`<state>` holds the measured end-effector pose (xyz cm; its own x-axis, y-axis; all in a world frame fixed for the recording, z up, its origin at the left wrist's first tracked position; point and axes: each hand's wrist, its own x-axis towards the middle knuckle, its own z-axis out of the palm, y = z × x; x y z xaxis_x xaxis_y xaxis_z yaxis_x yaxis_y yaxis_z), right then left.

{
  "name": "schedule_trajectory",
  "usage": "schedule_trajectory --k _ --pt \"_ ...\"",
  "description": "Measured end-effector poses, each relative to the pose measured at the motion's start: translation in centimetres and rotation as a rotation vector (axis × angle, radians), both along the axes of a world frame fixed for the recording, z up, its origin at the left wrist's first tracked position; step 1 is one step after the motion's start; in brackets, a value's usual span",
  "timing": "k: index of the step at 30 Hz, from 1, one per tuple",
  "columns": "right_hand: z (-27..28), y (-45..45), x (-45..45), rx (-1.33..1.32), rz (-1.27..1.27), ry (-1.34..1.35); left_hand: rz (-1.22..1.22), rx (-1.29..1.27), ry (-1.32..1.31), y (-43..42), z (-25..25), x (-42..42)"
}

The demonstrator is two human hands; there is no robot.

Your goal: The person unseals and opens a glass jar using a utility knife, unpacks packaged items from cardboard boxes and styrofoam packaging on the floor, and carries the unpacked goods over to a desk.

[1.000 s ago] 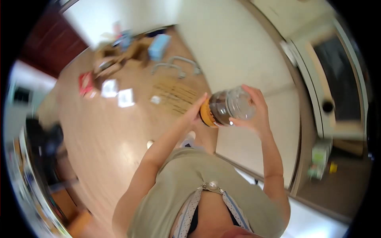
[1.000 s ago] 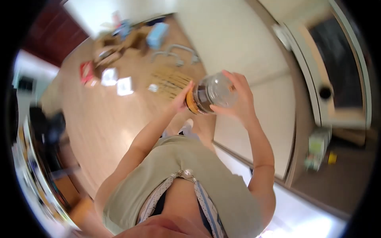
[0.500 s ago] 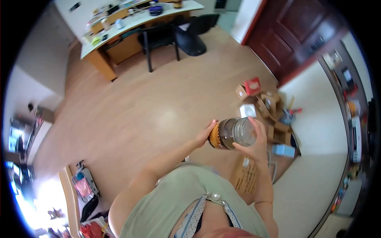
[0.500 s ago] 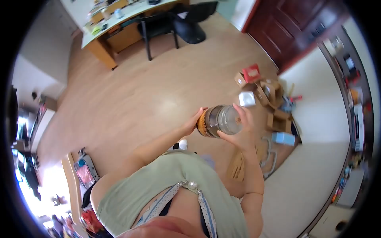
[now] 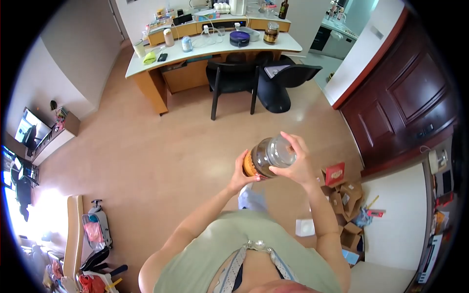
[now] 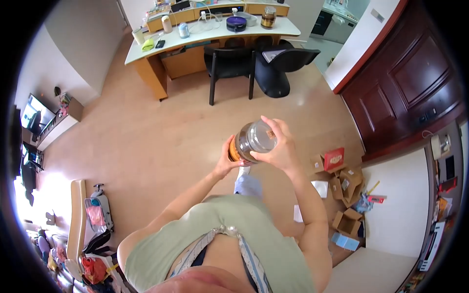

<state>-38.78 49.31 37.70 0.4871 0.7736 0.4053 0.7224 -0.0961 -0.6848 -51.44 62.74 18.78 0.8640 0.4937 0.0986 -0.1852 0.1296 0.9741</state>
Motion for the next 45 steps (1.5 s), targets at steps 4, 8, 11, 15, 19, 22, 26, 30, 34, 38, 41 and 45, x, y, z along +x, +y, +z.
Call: schedule_trajectory --k 4,8,11,15,19,22,26,30,34,38,41,45 --pt "1.1 9.2 9.7 0.02 0.04 -0.03 0.054 -0.004 -0.043 8.9 1.1 9.5" --pt "1.9 19.7 17.9 0.029 0.146 -0.088 0.104 -0.176 -0.176 17.1 1.9 16.7" --pt "1.3 28.4 22.1 0.032 0.216 -0.156 0.217 -0.108 -0.153 23.8 2.4 19.7" --pt "-0.8 40.6 27.2 0.026 0.241 -0.147 0.349 0.053 -0.082 35.8 -1.6 25.4" --pt "-2.7 53.6 31.9 0.038 0.231 -0.133 0.421 0.271 0.061 48.3 -1.8 30.3" --pt "-4.6 62.0 35.7 0.038 0.152 -0.224 0.429 0.41 0.216 55.5 -0.4 33.6" --pt "-6.7 70.5 40.6 0.043 0.07 -0.257 0.355 0.458 0.118 64.5 0.2 39.4" --pt "-9.3 76.6 45.7 0.008 0.02 -0.167 0.38 0.576 0.088 70.1 1.1 45.0" --pt "-10.4 80.7 49.3 -0.064 -0.007 -0.131 0.393 0.549 0.118 73.6 -0.1 49.4" --pt "-11.2 83.5 52.1 -0.076 -0.03 -0.225 0.47 0.625 0.157 75.6 -1.7 52.6" --pt "-11.2 84.2 53.8 -0.136 0.001 -0.16 0.499 0.547 0.176 76.0 -2.1 54.8" --pt "-10.6 85.5 54.7 -0.229 -0.03 -0.218 0.601 0.561 0.221 76.9 -0.6 57.3"
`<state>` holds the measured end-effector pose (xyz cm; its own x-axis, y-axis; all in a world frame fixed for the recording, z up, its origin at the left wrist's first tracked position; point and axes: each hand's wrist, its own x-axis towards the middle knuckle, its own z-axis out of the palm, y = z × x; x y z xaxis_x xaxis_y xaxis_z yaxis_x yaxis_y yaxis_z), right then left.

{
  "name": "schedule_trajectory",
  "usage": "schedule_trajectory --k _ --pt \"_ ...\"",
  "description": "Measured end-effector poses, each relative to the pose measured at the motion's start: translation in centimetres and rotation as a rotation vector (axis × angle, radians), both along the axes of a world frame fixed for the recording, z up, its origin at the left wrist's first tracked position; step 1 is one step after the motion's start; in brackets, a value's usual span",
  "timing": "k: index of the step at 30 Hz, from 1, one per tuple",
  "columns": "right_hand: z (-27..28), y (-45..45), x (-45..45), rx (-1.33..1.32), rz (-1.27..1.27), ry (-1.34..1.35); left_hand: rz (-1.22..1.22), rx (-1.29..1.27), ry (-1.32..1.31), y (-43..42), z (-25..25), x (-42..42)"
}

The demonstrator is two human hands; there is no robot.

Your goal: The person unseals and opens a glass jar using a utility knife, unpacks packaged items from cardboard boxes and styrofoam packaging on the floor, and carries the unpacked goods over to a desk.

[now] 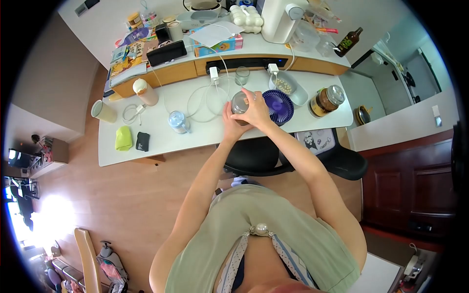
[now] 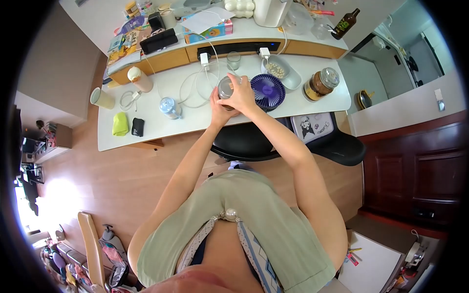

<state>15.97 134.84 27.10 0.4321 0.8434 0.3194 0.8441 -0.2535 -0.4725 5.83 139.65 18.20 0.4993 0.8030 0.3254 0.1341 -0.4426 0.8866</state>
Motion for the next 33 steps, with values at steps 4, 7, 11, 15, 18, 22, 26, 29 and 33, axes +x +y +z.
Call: schedule_trajectory --k 4,7,11,15,18,22,26,29,33 --pt "2.4 1.0 2.4 -0.23 0.25 -0.124 0.107 0.075 -0.005 1.1 -0.1 2.2" --pt "3.1 2.6 4.2 -0.371 0.425 -0.149 0.127 0.041 0.031 1.3 0.7 2.1" --pt "2.6 3.5 5.7 -0.391 0.527 -0.104 0.155 0.05 0.039 0.7 1.5 2.1" --pt "4.0 5.0 8.7 -0.396 0.592 0.37 0.156 0.13 0.016 1.1 1.0 2.2" --pt "2.6 5.5 9.2 -0.296 0.572 0.349 0.156 0.128 0.015 1.2 1.3 2.4" --pt "2.2 4.2 11.0 -0.233 0.413 1.126 0.129 0.157 0.085 1.2 1.0 1.8" --pt "3.8 3.0 11.4 -0.061 0.471 1.419 0.109 0.19 -0.01 1.3 3.1 0.3" --pt "4.9 2.8 9.7 -0.194 0.5 1.354 -0.112 -0.037 -0.306 2.3 7.2 1.3" --pt "6.8 3.7 6.2 -0.317 0.505 1.277 -0.094 -0.047 -0.097 4.4 13.2 1.2"
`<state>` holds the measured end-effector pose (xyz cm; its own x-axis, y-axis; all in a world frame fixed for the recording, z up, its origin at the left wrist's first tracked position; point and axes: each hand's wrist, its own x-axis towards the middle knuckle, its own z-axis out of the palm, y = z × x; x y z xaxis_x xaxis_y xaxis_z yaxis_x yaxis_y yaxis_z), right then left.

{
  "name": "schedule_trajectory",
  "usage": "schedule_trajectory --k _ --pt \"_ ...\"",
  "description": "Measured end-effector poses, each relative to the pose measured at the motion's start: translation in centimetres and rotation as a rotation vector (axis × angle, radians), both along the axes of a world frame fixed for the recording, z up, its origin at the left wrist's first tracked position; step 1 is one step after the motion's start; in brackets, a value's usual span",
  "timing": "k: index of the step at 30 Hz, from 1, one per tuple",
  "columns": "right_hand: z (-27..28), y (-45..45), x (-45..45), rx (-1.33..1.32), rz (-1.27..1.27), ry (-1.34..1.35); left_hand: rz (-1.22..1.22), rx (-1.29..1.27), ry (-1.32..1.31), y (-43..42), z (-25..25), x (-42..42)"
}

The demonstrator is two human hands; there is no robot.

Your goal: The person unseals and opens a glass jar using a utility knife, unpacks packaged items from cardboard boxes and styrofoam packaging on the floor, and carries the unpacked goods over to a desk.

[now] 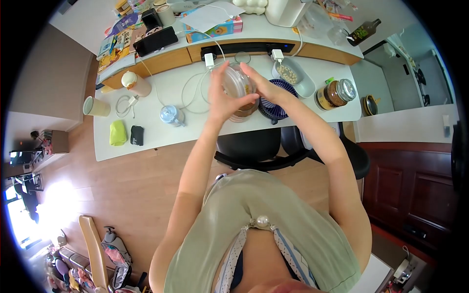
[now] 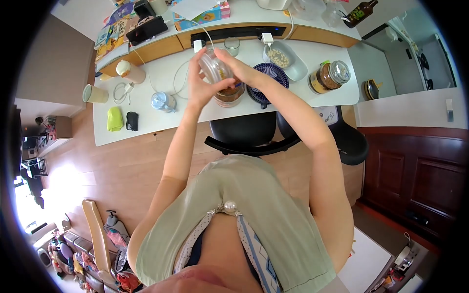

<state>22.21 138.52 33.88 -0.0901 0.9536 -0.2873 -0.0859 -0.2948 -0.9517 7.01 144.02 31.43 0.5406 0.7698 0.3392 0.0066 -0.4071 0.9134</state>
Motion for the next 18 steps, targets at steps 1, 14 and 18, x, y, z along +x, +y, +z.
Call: schedule_trajectory --k 1,14,18 --pt "0.6 0.1 -0.3 -0.028 0.054 0.025 0.024 0.008 -0.032 0.2 0.7 -0.5" --pt "-9.0 2.4 -1.4 0.594 0.64 -1.992 0.125 -0.406 -0.508 -1.5 -3.2 -9.9" --pt "-7.1 2.4 -1.4 0.528 0.658 -1.94 0.166 -0.486 -0.542 -3.0 -4.0 -11.8"
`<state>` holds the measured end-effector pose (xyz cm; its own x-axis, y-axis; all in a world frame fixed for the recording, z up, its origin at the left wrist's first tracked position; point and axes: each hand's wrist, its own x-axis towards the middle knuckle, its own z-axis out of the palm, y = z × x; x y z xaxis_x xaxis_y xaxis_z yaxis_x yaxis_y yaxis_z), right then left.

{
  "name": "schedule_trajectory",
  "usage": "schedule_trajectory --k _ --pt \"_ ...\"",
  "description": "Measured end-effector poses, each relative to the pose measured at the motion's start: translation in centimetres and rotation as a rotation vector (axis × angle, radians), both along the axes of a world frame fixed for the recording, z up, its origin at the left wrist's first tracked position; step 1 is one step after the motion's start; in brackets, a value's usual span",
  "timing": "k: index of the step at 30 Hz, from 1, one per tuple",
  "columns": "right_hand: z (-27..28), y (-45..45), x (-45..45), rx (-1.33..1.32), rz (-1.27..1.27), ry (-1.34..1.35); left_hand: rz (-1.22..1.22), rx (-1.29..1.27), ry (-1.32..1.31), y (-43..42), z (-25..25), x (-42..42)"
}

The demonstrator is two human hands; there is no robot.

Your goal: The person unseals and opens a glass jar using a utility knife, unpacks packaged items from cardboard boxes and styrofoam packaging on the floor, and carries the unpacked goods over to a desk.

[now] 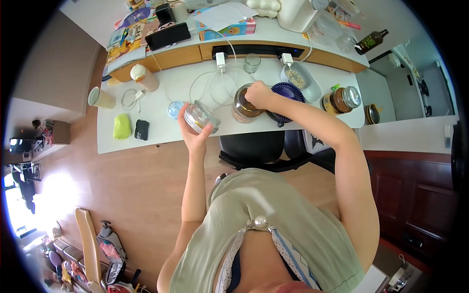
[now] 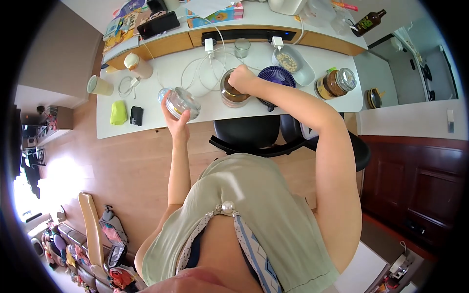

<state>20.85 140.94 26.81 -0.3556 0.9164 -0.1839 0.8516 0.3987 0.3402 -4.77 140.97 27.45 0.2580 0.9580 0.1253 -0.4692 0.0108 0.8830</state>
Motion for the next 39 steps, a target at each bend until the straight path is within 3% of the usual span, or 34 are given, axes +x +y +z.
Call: schedule_trajectory --k 1,5,8,11,14,18,19,22,24,26,28,30,34,37,39 --pt "1.6 0.1 -0.3 -0.1 -0.057 0.036 -0.001 -0.004 -0.013 -0.2 -0.2 -0.3" --pt "2.1 -0.2 1.4 0.085 0.168 0.289 0.028 -0.015 -0.011 -0.6 -0.9 -1.4" --pt "3.1 -1.2 2.2 0.017 0.089 0.246 0.03 -0.008 -0.004 -0.7 -1.6 -2.0" --pt "5.5 -4.0 2.4 0.262 0.229 0.3 0.029 -0.012 0.001 -1.0 -1.7 -2.5" --pt "3.2 -6.9 3.3 0.282 0.288 0.175 0.021 -0.02 -0.002 -1.5 -1.5 -2.3" --pt "4.5 -8.5 2.5 0.458 0.2 0.321 0.013 -0.006 0.029 -1.8 -1.0 -1.5" --pt "3.8 -9.0 2.7 0.408 0.234 0.25 0.006 -0.005 0.051 -2.0 -0.9 -1.6" --pt "3.8 -9.8 2.6 0.615 0.172 0.358 -0.006 0.032 0.032 -2.0 -1.2 -1.2" --pt "2.6 -10.6 3.1 0.46 0.176 0.336 -0.007 0.002 0.028 -2.5 -1.3 -1.0" --pt "3.2 -11.1 2.9 0.586 0.059 0.487 -0.02 0.008 0.012 -2.1 -1.0 -0.6" --pt "4.0 -11.1 3.7 0.766 -0.186 0.652 -0.027 0.01 -0.009 -2.5 -0.9 -0.5" --pt "3.1 -11.2 6.8 0.874 -0.54 0.982 -0.034 -0.008 -0.024 -2.6 -0.9 -0.5" --pt "-4.2 -12.0 17.0 0.954 -1.169 0.903 -0.046 -0.031 -0.041 -3.1 -0.7 -0.4" --pt "-7.1 -11.2 20.1 0.81 -1.519 0.899 -0.038 -0.041 -0.016 -3.5 -1.1 -0.2" --pt "-8.4 -10.4 20.1 0.782 -1.489 0.782 -0.026 -0.06 0.012 -4.0 -0.9 -0.2"
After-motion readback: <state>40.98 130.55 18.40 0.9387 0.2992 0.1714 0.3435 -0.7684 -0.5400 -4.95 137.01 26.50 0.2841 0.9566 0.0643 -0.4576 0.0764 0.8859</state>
